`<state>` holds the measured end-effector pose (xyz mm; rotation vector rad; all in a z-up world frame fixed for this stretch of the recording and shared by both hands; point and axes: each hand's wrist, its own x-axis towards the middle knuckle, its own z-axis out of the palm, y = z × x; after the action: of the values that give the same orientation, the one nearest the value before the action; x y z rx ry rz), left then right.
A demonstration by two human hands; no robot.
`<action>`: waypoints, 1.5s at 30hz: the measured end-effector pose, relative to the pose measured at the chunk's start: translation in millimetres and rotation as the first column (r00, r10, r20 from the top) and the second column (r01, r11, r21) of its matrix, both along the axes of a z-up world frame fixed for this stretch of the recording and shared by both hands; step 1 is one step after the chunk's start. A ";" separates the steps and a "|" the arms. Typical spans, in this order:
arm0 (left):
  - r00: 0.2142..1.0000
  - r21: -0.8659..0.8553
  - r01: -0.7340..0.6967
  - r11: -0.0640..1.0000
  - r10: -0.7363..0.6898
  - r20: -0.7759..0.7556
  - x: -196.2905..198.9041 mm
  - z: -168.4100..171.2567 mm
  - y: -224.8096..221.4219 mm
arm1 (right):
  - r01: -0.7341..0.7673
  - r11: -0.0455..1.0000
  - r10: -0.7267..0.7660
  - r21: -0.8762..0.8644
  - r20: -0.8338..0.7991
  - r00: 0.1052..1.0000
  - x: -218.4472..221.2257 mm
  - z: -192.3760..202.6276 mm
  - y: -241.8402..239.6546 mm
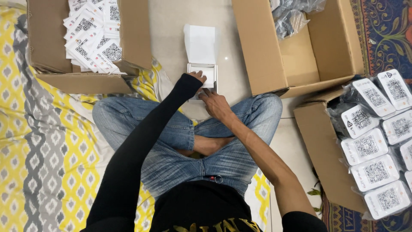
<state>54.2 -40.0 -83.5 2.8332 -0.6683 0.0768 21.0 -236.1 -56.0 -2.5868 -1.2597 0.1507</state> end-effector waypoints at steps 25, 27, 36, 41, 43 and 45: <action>0.999 -0.147 0.044 0.988 -0.042 0.012 -4.4 45.2 5.6 | 0.231 0.963 -0.200 0.139 -0.205 0.958 28.0 36.7 -44.3; 1.000 -0.149 0.018 0.989 -0.016 0.015 -3.3 19.5 7.2 | 0.057 0.953 -0.092 0.298 0.104 0.990 49.2 91.8 -20.7; 0.996 -0.213 -0.086 0.973 0.089 0.005 -23.1 34.3 -8.8 | 0.061 0.996 -0.065 0.070 0.059 0.996 60.7 52.7 -15.8; 0.992 -0.199 -0.122 0.972 0.123 -0.008 -22.7 48.4 -22.7 | 0.073 0.985 -0.072 0.155 -0.014 0.997 65.2 75.7 -21.8; 0.993 -0.138 -0.111 0.984 0.115 0.023 -14.1 72.3 -35.2 | 0.067 0.986 -0.057 0.153 -0.073 0.996 81.3 98.1 -35.5; 0.944 -0.064 -0.235 0.970 0.211 -0.255 -0.7 109.4 -53.7 | 0.113 0.905 -0.101 0.410 -0.051 0.994 109.3 118.8 -60.8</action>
<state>53.5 -93.6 25.9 2.7510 -0.2808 -0.1989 130.3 -296.9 62.9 -2.2680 -1.0055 -0.0927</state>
